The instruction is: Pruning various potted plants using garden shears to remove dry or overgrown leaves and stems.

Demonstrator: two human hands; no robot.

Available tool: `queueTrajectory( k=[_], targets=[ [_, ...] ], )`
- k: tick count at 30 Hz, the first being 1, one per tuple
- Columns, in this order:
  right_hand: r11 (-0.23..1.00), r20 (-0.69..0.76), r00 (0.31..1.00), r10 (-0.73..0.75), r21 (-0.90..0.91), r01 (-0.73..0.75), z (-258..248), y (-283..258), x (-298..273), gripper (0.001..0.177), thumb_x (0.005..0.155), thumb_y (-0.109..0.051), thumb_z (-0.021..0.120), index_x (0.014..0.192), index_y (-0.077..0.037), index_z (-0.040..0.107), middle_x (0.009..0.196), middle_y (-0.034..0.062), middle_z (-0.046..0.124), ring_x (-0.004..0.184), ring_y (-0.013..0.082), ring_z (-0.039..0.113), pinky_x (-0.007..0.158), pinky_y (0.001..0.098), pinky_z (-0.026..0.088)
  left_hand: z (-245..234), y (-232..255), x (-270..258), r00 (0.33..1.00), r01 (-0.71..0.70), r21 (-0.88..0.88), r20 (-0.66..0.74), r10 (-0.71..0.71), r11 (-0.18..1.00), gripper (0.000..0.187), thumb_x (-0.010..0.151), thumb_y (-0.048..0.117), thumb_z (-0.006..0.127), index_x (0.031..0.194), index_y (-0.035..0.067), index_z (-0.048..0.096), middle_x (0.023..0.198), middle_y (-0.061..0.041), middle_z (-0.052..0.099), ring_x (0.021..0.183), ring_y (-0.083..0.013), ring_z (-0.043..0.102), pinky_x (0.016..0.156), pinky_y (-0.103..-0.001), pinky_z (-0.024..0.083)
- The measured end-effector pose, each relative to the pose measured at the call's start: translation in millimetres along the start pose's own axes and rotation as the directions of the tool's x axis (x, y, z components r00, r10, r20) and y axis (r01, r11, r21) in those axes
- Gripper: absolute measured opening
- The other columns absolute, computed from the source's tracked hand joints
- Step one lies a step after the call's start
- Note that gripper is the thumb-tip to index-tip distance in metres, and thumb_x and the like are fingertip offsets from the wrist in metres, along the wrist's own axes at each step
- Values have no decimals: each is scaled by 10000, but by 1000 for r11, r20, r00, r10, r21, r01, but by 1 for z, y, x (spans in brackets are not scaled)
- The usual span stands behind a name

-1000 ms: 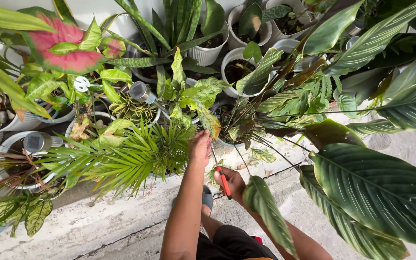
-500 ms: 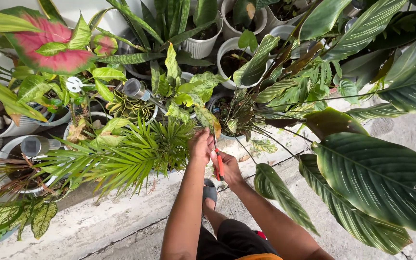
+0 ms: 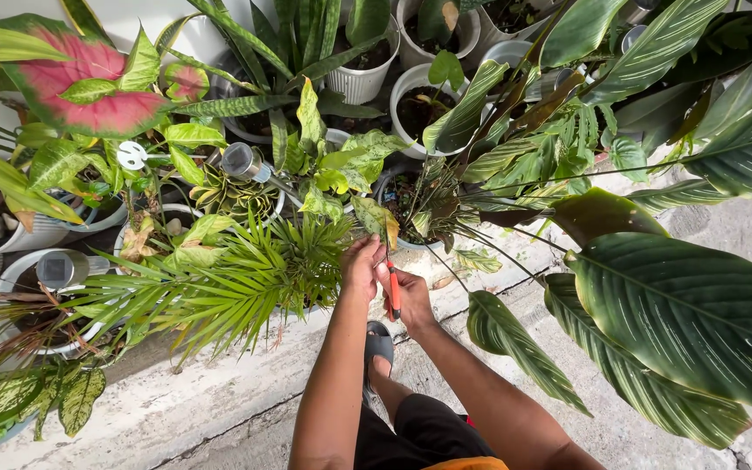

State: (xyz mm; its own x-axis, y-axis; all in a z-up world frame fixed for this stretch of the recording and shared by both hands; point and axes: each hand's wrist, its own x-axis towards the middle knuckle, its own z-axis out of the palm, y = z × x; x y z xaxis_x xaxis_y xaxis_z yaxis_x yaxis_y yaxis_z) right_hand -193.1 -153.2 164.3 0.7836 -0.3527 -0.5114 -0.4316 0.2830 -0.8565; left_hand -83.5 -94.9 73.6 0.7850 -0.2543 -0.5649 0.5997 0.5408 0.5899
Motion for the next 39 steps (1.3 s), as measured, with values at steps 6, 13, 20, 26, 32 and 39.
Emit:
queueTrajectory(
  k=[6,13,20,26,32,39],
  targets=[
    [998,-26,998,-53,45,54,6,1,-3,426,891,-461,758,787,-51,699,560,-7,555,415,86,501,362,262,379,-1,2,2,999,33,61,-6,-33,998,302,864,210,794,1096,47,693,1035,-73,704,884,-186,674,680,-334,552],
    [998,-3,999,-54,34,54,1,0,-3,402,895,-437,764,810,-47,707,559,-8,565,411,86,512,365,254,393,36,61,-10,987,132,312,-134,-94,941,604,864,488,757,1317,125,590,1333,-103,593,1098,-235,642,795,-376,596],
    [998,-12,998,-54,23,54,-2,-5,2,400,897,-452,754,794,-70,695,569,-23,558,424,73,522,375,251,405,28,36,42,990,102,318,-123,-66,943,479,830,360,827,1182,73,678,1189,-110,641,1014,-273,598,753,-398,608],
    [998,-9,999,-49,35,50,2,-8,16,503,908,-509,732,727,-47,649,543,18,565,402,106,506,366,274,394,36,36,24,972,159,224,-205,-114,961,308,837,295,833,1025,99,688,1002,-91,645,792,-204,584,649,-347,586],
    [994,-75,997,-28,100,35,10,-9,21,526,878,-545,728,708,-55,642,565,12,566,414,112,521,357,290,388,20,11,35,990,74,-3,-121,-74,997,204,825,206,834,935,94,703,682,4,482,488,-126,400,395,-291,387],
    [999,-19,1000,-12,40,13,-4,18,30,560,883,-571,751,748,-39,639,621,16,598,458,101,577,391,278,442,33,38,12,986,115,29,-121,-111,993,166,850,218,796,947,129,694,782,-24,664,505,-143,511,395,-270,373]
  ],
)
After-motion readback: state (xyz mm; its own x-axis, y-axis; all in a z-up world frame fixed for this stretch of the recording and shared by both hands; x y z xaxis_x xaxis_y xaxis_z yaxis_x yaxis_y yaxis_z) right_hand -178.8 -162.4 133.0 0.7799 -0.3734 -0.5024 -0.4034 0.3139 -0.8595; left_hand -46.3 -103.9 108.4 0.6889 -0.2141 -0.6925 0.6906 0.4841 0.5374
